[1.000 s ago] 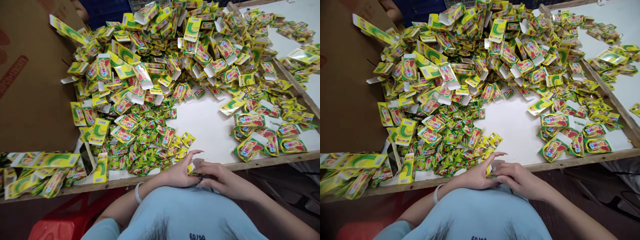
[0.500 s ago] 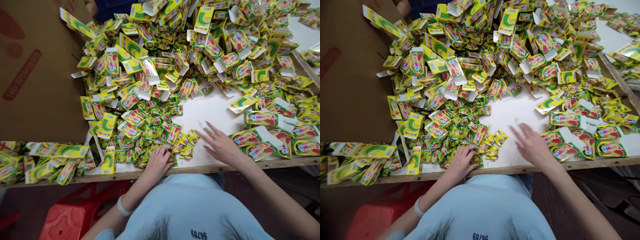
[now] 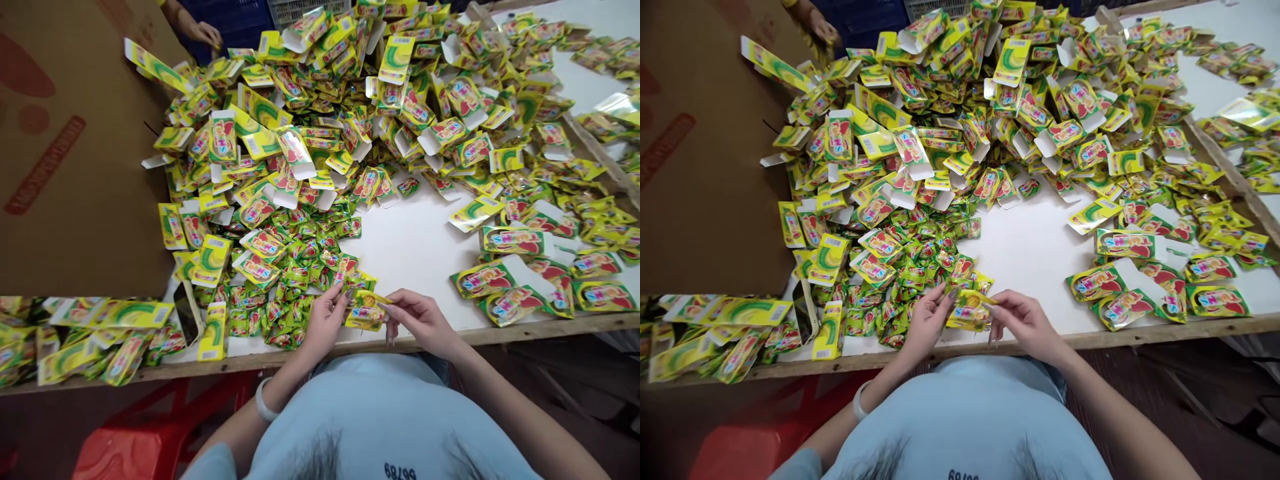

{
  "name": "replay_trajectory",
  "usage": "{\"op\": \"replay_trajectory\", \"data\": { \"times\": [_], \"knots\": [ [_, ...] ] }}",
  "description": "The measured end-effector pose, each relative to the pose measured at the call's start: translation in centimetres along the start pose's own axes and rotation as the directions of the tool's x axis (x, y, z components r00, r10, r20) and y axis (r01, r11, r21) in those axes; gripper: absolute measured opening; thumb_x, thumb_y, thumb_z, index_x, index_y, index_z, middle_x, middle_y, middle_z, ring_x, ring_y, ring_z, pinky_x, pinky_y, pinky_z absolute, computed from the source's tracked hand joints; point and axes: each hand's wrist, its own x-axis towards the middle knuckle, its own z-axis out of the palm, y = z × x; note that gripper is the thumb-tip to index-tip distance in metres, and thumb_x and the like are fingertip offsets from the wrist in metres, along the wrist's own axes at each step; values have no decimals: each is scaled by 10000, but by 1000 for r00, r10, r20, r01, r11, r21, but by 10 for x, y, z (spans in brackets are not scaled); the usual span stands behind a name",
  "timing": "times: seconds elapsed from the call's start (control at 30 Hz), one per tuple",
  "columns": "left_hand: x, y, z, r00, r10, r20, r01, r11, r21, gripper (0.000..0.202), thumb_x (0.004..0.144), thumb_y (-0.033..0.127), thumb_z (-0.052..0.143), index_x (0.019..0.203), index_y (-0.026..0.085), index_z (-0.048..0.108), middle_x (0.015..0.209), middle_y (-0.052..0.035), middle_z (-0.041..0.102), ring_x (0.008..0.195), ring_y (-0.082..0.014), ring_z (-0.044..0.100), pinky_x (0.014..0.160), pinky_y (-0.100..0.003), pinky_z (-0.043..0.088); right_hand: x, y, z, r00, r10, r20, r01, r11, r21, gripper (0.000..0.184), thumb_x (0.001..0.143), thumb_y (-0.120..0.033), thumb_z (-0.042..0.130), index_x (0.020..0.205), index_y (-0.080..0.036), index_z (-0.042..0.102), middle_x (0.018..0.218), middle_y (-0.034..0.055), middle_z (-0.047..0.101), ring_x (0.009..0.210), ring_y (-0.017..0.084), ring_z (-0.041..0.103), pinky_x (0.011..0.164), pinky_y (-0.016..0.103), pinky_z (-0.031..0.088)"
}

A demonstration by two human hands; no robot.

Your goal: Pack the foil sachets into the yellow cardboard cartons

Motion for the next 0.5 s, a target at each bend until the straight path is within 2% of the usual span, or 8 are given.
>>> {"op": "replay_trajectory", "data": {
  "times": [0.1,0.17,0.23,0.3,0.33,0.4,0.47,0.5],
  "knots": [
    [2,0,2,985,-33,170,32,999,9,521,881,564,555,1151,137,682,849,-58,706,655,-172,653,595,-280,554,6,-25,-1,992,-27,121,57,966,-253,232,994,-347,485,941,-174,632,710,14,649,590,121,582,569,228,471],
    [1,5,-3,938,-89,334,81,996,38,536,924,574,478,1228,166,644,883,-60,707,574,-152,640,532,-268,539,14,-38,-11,969,-28,247,142,877,-459,228,1000,-284,456,934,-170,642,747,29,653,639,129,571,611,232,450],
    [0,15,-9,868,-100,486,52,992,112,512,939,550,475,1284,195,606,996,-75,714,656,-168,679,600,-281,565,23,-45,-18,938,11,346,211,774,-597,216,991,-220,446,914,-165,641,761,41,655,674,146,578,648,250,446],
    [-4,26,-12,809,-76,582,-66,973,220,483,930,483,539,1336,222,557,1196,-95,680,935,-224,701,819,-342,576,26,-46,-18,934,30,355,228,714,-662,195,973,-199,468,870,-166,630,767,50,652,687,161,587,663,271,461],
    [-7,30,-13,795,-67,602,-126,954,272,493,924,440,565,1368,230,518,1305,-105,631,1097,-252,658,939,-384,539,26,-44,-16,949,11,316,212,720,-661,173,966,-209,484,878,-168,627,794,58,654,706,167,595,666,280,476],
    [-15,36,-10,789,-62,612,-187,924,334,547,929,355,566,1435,225,402,1459,-139,510,1317,-277,523,1078,-446,443,19,-34,-9,980,-35,195,140,817,-560,156,951,-264,528,1043,-175,617,963,95,668,799,179,627,665,287,521],
    [-23,35,-5,792,-50,608,-197,922,333,573,943,278,531,1459,199,294,1497,-189,451,1372,-270,471,1097,-455,424,8,-19,0,991,-3,132,48,938,-343,402,923,-325,588,1301,-205,517,1188,125,634,943,193,652,675,295,571],
    [-25,33,-2,795,-42,605,-202,922,330,565,948,249,512,1452,189,265,1478,-208,463,1359,-265,488,1082,-449,436,2,-11,3,988,39,149,-5,974,-227,506,916,-348,604,1384,-225,457,1230,121,630,969,196,665,676,300,589]
  ]
}}
